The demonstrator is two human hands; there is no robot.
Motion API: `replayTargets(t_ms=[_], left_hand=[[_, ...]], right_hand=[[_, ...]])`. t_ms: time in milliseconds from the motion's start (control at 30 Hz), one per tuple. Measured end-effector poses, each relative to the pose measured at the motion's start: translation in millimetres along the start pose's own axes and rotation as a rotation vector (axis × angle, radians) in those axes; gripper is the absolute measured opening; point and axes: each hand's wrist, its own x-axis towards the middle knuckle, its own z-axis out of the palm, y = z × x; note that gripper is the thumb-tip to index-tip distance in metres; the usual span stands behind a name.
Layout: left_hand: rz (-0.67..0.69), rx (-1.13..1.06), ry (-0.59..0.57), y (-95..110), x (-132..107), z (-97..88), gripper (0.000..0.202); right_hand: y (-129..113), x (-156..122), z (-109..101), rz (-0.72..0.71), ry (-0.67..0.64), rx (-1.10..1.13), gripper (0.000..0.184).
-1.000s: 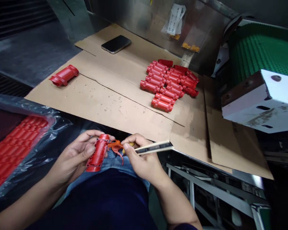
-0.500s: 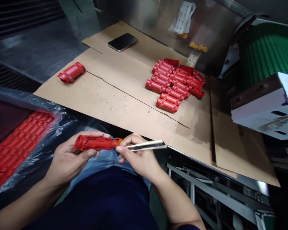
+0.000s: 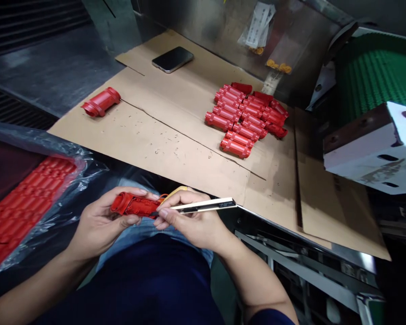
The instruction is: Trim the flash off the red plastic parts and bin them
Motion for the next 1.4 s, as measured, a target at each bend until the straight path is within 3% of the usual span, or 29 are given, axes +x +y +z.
replayTargets(t_ms=[533,767,1167,1400], left_hand=[[0.025,0.011,-0.017,2,3,1.0,0.038],[-0.013,-0.020,0.006,3,1,1.9,0.036],[0.008,0.006,0.005,0,4,2.4,0.037],[0.021,0.049,-0.009,1,3,1.4,0.038]], right_hand=[[-4,-1,0,-0.002,-0.028,0.008,0.018],[-3,-4,-1,-0.124,-0.033,-0.208,0.016],[-7,0,-3,0.017,-0.034,-0.064,0.026],[-13,-1,-5,0.014,-0.040,-0.172,0.028]])
